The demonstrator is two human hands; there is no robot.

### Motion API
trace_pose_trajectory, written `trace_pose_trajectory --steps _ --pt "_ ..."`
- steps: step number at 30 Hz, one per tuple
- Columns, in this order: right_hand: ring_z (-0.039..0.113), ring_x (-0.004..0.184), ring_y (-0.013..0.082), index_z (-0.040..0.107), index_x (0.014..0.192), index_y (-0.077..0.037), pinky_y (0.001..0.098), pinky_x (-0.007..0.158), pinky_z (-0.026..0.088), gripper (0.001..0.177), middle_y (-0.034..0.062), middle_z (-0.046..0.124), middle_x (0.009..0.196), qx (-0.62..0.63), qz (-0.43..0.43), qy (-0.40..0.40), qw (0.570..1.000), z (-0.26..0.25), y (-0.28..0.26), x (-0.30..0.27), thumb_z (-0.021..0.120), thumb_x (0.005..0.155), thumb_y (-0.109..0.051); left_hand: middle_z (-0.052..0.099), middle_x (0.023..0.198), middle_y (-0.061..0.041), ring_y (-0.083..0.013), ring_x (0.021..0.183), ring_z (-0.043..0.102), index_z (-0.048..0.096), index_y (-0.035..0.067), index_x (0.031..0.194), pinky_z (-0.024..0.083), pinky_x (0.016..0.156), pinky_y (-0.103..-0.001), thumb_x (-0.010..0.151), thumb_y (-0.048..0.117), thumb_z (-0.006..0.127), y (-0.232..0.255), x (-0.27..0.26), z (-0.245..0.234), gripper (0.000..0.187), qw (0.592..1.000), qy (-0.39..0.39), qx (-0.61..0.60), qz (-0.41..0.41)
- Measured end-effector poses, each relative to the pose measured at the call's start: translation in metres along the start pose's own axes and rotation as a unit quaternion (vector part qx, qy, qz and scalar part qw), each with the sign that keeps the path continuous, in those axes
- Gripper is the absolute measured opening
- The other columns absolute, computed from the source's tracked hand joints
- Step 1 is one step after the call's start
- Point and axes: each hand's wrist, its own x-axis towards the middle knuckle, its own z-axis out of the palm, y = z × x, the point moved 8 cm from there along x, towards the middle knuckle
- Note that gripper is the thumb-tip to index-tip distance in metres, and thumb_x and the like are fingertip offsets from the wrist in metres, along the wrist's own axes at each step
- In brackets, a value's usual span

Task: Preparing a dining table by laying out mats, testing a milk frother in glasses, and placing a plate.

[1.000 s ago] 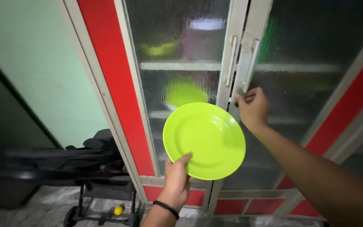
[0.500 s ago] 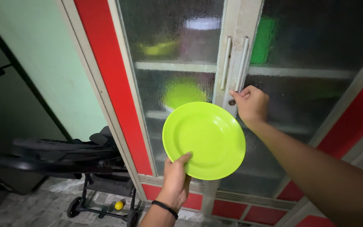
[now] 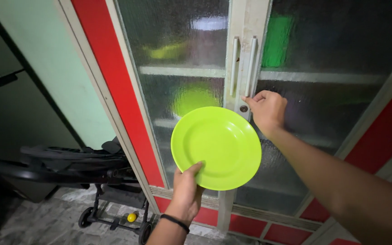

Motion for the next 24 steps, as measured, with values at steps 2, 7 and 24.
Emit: trace_pose_trajectory --steps 2,7,24 --pt "0.063 0.055 0.0197 0.069 0.075 0.002 0.0348 0.059 0.051 0.035 0.0141 0.068 0.065 0.033 -0.012 -0.011 0.999 0.003 0.009 -0.006 0.090 0.081 -0.025 0.069 0.125 -0.019 -0.0318 0.114 0.070 0.052 0.002 0.131 0.058 0.097 -0.050 0.091 0.007 0.060 -0.002 -0.002 -0.002 0.041 1.000 0.002 -0.010 0.006" --pt "0.065 0.063 0.0136 0.069 0.085 0.001 0.0288 0.060 0.052 0.024 0.0098 0.069 0.071 0.112 -0.067 -0.056 0.990 0.022 0.024 -0.048 0.079 0.089 -0.020 0.070 0.124 -0.018 -0.0323 0.112 0.070 0.056 0.000 0.129 0.058 0.094 -0.049 0.089 0.006 0.058 -0.005 -0.003 -0.020 0.040 0.999 0.002 -0.042 0.020" --pt "0.070 0.086 0.0119 0.068 0.116 0.002 0.0280 0.075 0.055 0.027 0.0081 0.076 0.098 0.373 0.117 -0.452 0.802 0.147 -0.126 -0.211 0.063 0.097 -0.017 0.069 0.119 -0.013 -0.0297 0.105 0.069 0.056 0.004 0.131 0.055 0.085 -0.046 0.092 0.013 0.055 0.068 -0.096 -0.189 0.040 0.970 0.184 -0.113 0.109"
